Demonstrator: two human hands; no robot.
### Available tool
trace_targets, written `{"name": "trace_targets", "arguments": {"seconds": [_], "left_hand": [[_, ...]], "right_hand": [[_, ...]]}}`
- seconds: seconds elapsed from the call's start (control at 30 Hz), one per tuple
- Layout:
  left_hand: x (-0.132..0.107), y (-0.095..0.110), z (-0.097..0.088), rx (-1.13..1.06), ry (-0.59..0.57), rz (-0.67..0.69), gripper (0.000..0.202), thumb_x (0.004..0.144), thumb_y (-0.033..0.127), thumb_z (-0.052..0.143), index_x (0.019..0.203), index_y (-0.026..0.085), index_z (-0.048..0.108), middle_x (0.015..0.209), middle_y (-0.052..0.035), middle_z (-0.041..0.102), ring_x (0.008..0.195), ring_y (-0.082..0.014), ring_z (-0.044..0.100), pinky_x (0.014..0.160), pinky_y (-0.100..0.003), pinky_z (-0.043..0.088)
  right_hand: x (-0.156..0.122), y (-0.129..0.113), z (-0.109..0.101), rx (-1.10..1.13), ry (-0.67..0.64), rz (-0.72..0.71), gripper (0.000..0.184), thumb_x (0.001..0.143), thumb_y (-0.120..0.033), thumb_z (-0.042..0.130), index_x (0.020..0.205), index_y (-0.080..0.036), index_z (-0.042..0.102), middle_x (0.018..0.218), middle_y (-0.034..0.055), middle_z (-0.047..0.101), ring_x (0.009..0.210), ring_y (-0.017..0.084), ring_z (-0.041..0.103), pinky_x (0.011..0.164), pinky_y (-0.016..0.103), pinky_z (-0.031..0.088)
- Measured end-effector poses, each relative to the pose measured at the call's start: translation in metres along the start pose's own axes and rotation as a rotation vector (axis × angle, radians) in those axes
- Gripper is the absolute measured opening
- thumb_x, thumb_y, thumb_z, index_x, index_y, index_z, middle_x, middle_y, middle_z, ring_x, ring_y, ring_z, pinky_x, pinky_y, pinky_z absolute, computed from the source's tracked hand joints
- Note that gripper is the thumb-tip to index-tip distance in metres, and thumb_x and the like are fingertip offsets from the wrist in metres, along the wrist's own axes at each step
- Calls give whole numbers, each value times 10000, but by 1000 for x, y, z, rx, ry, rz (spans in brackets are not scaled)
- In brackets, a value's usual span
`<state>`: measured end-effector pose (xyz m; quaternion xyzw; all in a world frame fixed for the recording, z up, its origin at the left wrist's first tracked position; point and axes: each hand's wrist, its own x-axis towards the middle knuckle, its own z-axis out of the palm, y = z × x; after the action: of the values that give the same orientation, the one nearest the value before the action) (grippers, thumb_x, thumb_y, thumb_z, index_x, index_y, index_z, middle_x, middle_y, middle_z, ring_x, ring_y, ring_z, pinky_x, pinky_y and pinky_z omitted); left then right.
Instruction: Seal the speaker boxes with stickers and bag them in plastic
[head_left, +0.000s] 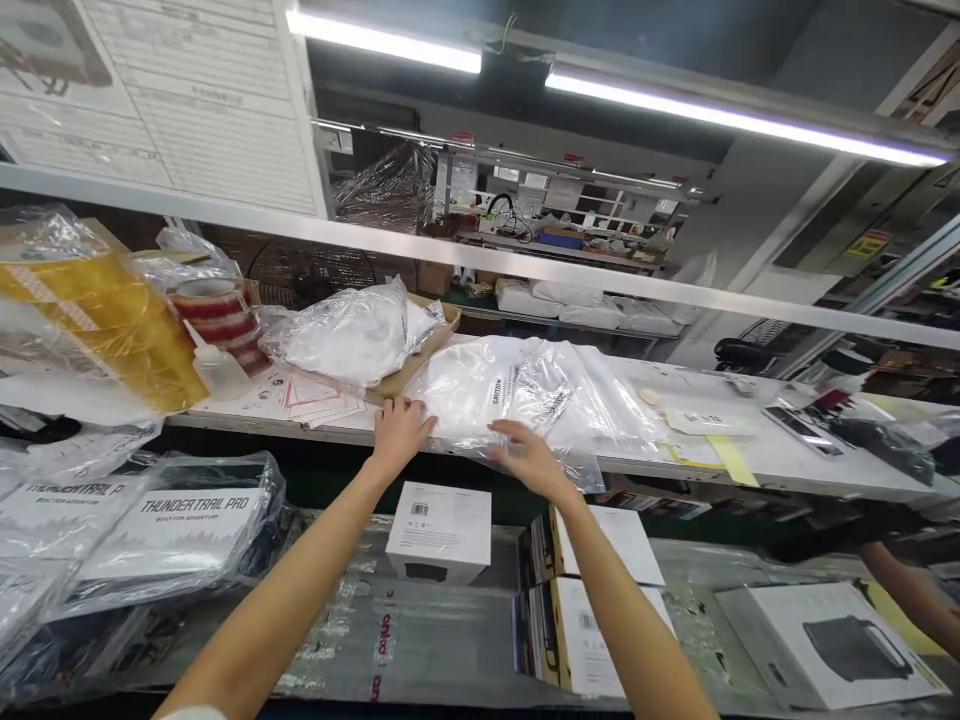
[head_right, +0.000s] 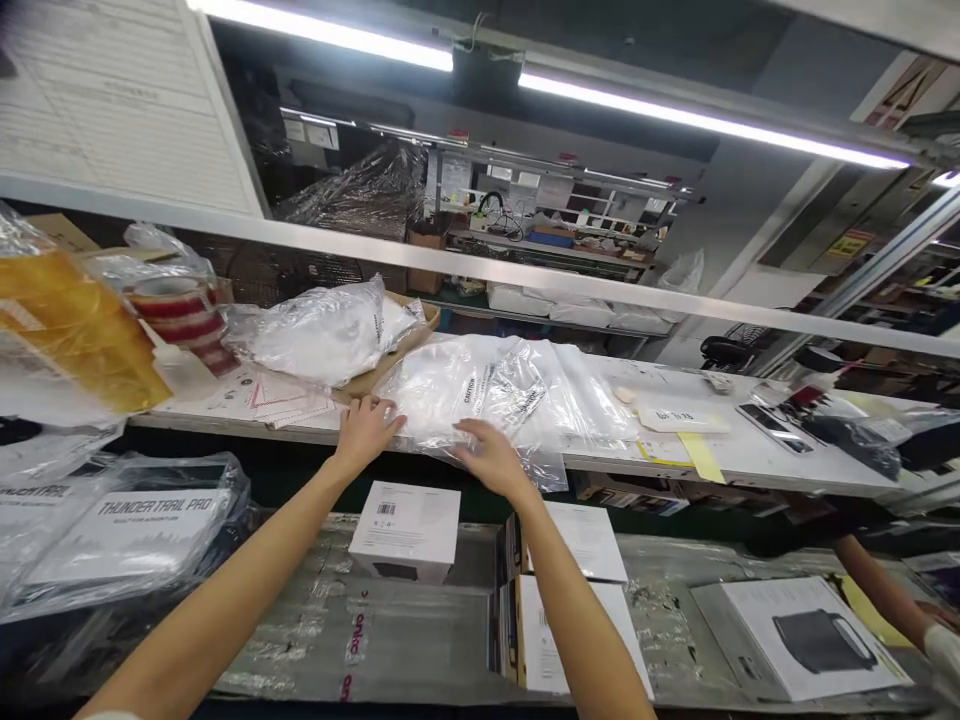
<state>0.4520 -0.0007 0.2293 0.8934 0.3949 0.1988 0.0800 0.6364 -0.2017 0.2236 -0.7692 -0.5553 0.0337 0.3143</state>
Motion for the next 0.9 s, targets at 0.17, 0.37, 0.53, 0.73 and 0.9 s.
{"name": "trace_targets", "arguments": {"seconds": [0.17, 0.37, 0.53, 0.73, 0.9], "left_hand": [[-1, 9, -2, 67, 108, -20, 368, 980, 334, 583, 1265, 162, 740, 1433, -242, 564, 1307, -453, 509, 1066, -587, 414], [1, 69, 12, -190, 8, 348, 440, 1030, 425, 506, 1423, 283, 644, 1666, -123, 430, 1535, -384, 363, 1255, -575, 228], [35, 79, 43, -204, -252, 235, 524, 1014, 485, 513, 1481, 261, 593, 1671, -154, 423, 1583, -399, 297, 1265, -637, 165], [35, 144, 15, -675, -89, 122, 552, 988, 518, 589, 1450, 216, 615, 1654, -184, 435, 1554, -413, 347, 1271, -612, 190], [5, 210, -3, -1484, -631, 125, 807, 758, 498, 891, 1449, 201, 599, 1399, -182, 677, 1288, -384, 640, 1124, -503, 455]], "right_hand": [[28, 68, -52, -291, 241, 388, 575, 909, -427, 679, 1382, -101, 654, 1420, 248, 610, 1347, 427, 519, 1103, 570, 406], [59, 102, -87, -246, 345, 343, 329, 991, -301, 515, 1032, -176, 817, 1262, 179, 697, 1227, 365, 575, 1067, 508, 399], [50, 123, -133, 165, 634, 347, 403, 966, -415, 523, 1110, -145, 785, 1072, 136, 746, 895, 242, 676, 864, 393, 523], [23, 75, -126, 843, 803, 195, 421, 762, -489, 780, 1047, -179, 772, 952, 66, 770, 870, 200, 705, 844, 352, 580], [26, 13, -112, 1154, 561, 155, 344, 690, -455, 833, 919, -216, 739, 886, 27, 737, 808, 181, 685, 766, 325, 594]]}}
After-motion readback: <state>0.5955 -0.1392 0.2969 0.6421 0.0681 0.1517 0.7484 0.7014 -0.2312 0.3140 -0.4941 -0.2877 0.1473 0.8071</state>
